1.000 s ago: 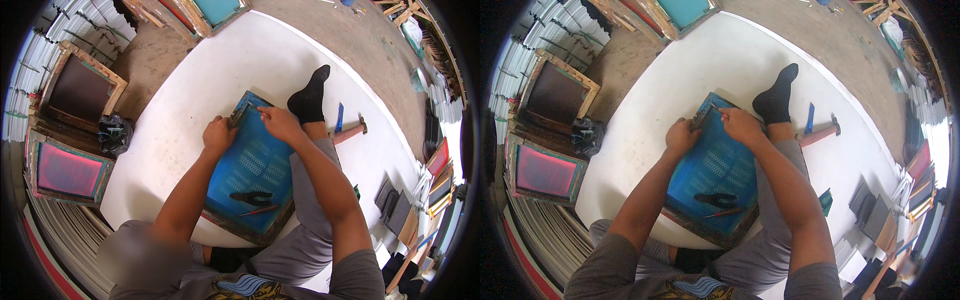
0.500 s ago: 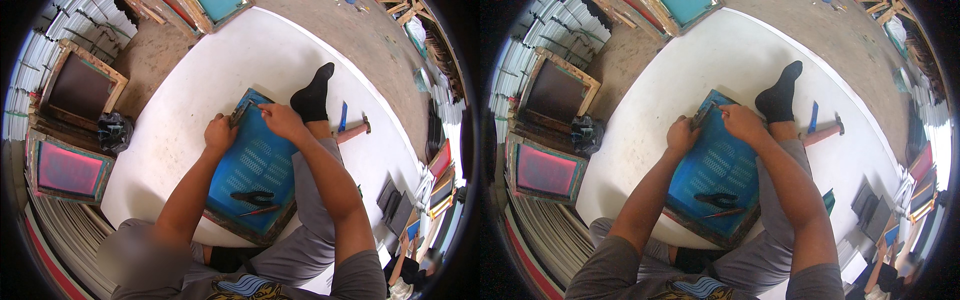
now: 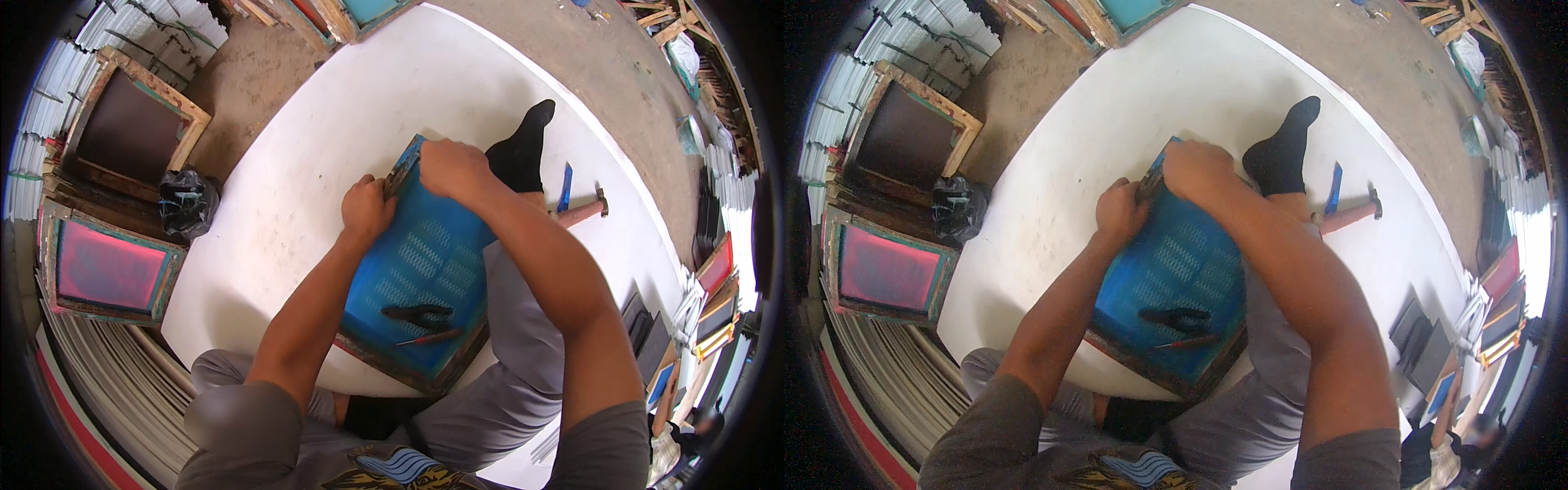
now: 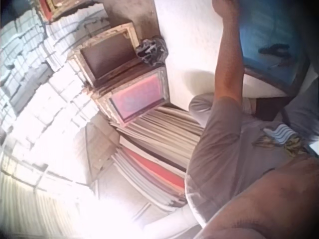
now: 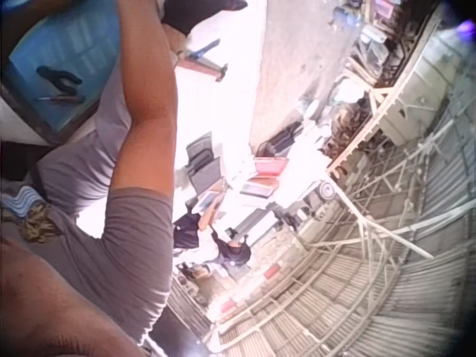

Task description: The person sits on the floor and uses a screwdriver to work on the edge of a blue screen printing frame. They then use pliers to adjust a small component on the frame's edge. The person continues to use the screwdriver to tighten or adjust parts along the frame's border.

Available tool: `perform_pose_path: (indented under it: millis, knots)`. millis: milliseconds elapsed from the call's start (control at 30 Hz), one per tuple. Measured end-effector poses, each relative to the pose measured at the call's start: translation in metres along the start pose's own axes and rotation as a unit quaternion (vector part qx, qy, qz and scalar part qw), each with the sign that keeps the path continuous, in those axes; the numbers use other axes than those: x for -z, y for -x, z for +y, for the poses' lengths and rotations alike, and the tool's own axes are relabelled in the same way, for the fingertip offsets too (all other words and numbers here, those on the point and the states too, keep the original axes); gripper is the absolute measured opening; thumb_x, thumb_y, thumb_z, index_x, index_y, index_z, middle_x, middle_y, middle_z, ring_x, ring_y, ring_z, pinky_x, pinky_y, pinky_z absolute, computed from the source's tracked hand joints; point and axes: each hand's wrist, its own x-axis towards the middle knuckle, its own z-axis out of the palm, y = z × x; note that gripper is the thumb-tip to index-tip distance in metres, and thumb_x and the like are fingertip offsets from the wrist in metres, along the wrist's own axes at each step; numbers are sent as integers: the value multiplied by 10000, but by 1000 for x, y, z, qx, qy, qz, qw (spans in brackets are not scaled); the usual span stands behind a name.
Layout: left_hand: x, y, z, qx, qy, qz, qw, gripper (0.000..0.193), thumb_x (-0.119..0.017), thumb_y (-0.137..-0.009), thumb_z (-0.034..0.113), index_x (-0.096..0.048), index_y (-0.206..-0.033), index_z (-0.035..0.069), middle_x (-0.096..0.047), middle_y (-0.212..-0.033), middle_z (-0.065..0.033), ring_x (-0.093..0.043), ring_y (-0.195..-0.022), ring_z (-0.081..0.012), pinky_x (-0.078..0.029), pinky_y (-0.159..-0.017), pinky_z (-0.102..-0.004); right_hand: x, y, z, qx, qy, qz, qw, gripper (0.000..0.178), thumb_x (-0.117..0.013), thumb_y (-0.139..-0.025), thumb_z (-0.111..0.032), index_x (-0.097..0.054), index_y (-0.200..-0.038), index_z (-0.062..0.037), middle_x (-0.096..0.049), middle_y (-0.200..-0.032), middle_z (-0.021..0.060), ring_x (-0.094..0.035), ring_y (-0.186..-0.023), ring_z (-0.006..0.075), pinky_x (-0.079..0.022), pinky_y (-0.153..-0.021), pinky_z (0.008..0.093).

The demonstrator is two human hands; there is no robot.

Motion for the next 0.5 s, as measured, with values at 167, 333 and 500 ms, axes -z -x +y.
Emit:
perform_pose_path:
  millis: [167, 333, 500]
  knots:
    - [-5, -5, -1, 9, 18, -13, 1000, 261, -779, -821, 238, -784, -1020, 69, -687, -993, -149, -702, -935, -366, -568, -849, -490, 3, -22, 2, -26, -34, -80, 996, 291, -563, -921, -101, -742, -1136, -20, -764, -1014, 226, -765, -828, 381, -620, -739, 463]
    - [0, -5, 3, -6, 11, -1, 1000, 215, -789, -810, 241, -766, -892, 43, -681, -973, -150, -714, -906, -354, -586, -825, -482, -33, -9, 36, -24, -232, -21, 972, 404, -526, -988, -139, -693, -1341, -37, -757, -886, 223, -707, -552, 323, -587, -556, 419]
    - [1, -4, 2, -7, 6, 8, 1000, 216, -789, -809, 244, -767, -898, 49, -677, -962, -146, -711, -903, -354, -584, -825, -482, -41, 4, 41, -40, -299, -37, 953, 405, -535, -1018, -197, -686, -1375, -79, -763, -948, 222, -740, -671, 343, -608, -651, 450]
